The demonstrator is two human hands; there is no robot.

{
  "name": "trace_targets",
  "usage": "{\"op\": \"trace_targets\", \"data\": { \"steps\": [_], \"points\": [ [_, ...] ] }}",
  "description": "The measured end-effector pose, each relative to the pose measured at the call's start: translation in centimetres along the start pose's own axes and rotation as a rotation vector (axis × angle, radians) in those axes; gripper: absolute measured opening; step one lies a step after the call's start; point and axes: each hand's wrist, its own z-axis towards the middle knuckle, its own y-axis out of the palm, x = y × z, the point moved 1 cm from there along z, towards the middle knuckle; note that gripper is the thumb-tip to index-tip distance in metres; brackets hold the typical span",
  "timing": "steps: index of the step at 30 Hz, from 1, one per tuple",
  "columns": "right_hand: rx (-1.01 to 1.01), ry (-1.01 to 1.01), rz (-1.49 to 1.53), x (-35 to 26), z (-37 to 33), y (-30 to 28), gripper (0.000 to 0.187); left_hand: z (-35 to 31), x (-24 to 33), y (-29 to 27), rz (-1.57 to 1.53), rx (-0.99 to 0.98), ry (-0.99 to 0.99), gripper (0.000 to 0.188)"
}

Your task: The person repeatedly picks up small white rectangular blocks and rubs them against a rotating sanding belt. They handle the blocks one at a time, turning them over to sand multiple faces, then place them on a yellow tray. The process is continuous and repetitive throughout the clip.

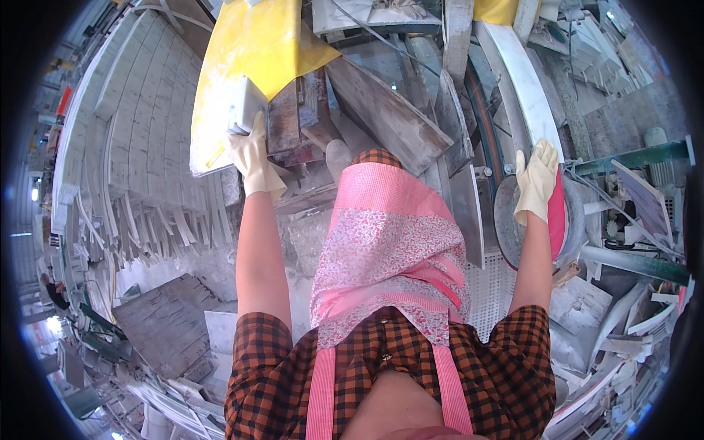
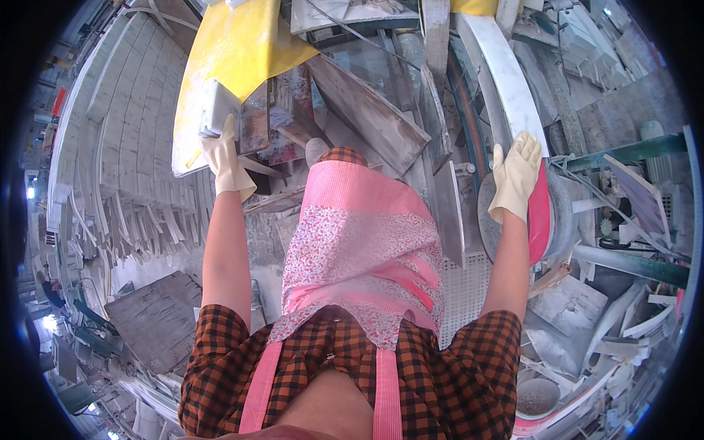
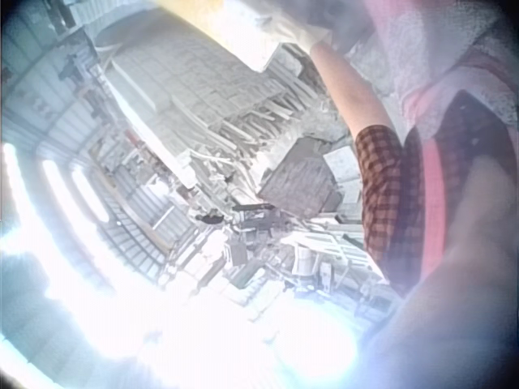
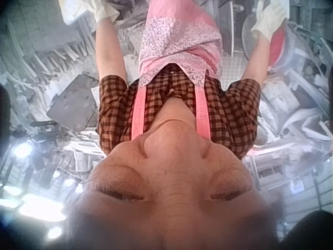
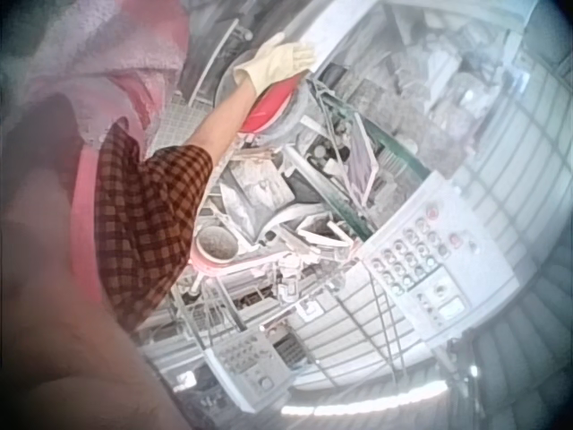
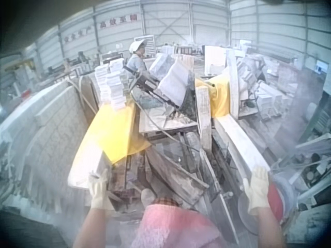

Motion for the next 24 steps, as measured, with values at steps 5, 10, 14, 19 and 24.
{"op": "trace_targets", "data": {
  "steps": [5, 10, 14, 19, 24],
  "points": [
    [0.018, 0.003, 0.02, 0.2, -0.2, 0.2, 0.066, -0.1, 0.2, 0.0, 0.007, 0.005, -0.011, 0.077],
    [0.013, 0.002, 0.004, 0.3, -0.5, 0.1, 0.065, -0.2, 0.5, 0.0, -0.01, 0.008, -0.02, 0.076],
    [0.066, -0.015, -0.015, 0.3, -0.7, -0.1, 0.064, -0.2, 0.5, -0.1, 0.022, 0.009, -0.038, 0.076],
    [0.07, -0.015, -0.014, 0.2, -0.9, -0.6, 0.061, -0.1, 0.3, 0.0, -0.023, -0.013, -0.049, 0.077],
    [0.029, -0.01, 0.003, 0.3, -1.2, -0.8, 0.062, -0.3, 0.6, 0.0, 0.004, 0.019, 0.002, 0.076]
  ]
}}
